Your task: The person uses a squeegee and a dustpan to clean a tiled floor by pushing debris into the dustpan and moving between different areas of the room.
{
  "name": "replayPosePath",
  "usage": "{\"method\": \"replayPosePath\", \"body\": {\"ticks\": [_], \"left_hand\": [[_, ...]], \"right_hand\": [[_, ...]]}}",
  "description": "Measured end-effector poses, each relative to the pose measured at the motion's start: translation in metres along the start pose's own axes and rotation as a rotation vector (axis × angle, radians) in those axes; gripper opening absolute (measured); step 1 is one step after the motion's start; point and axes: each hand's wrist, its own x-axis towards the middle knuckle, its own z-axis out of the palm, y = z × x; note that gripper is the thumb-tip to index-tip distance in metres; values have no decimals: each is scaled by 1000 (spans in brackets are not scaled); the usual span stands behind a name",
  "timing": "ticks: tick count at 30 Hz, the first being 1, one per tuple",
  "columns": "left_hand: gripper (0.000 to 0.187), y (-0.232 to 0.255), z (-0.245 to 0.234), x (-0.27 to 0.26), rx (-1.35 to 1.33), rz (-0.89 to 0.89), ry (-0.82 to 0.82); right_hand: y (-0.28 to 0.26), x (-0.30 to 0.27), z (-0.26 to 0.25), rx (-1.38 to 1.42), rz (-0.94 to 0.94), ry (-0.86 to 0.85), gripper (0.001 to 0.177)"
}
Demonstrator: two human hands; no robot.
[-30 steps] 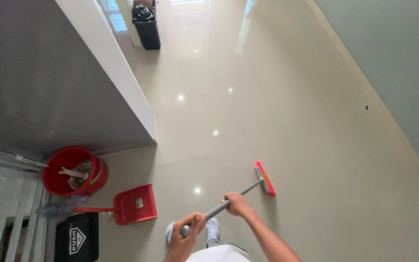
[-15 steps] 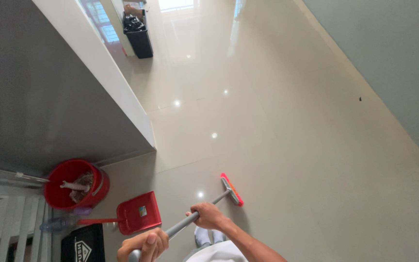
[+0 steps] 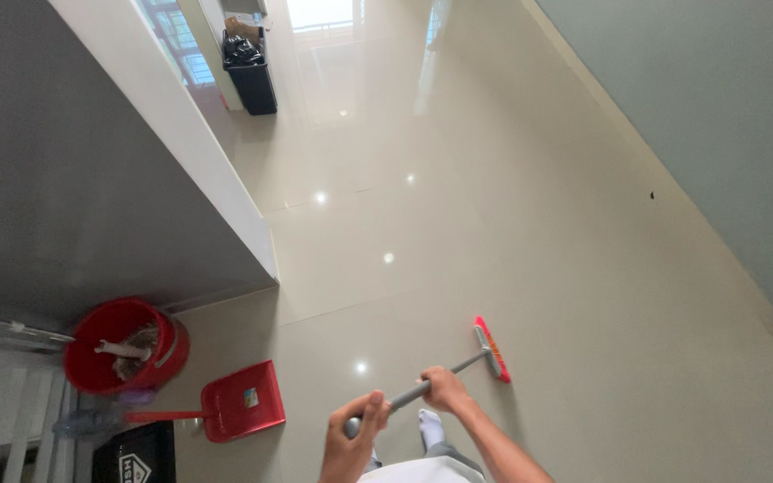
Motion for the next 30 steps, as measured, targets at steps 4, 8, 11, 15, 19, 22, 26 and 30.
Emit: {"method": "replayPosePath", "body": {"ticks": [4, 8, 11, 15, 19, 22, 26, 30], "left_hand": [[58, 27, -23, -14, 36, 120, 163], [56, 70, -5, -28, 215, 112, 221], [53, 90, 19, -30, 289, 194, 200], [54, 74, 57, -16, 99, 376, 202], [51, 37, 104, 4, -14, 282, 222], [49, 12, 141, 16, 2, 70, 202], [50, -12, 167, 24, -49, 83, 41], [49, -13, 151, 27, 112, -50, 60]], "right_hand": [[-62, -3, 7, 171, -54, 11, 27], [-108, -12, -39, 311, -79, -125, 34], [-104, -20, -76, 306, -83, -178, 37], [-58, -22, -104, 221, -66, -156, 34], [28, -23, -117, 144, 19, -109, 28], [102, -22, -114, 27, 53, -75, 29], [162, -25, -102, -46, 129, -123, 30], [133, -28, -77, 5, 70, -24, 26]]}}
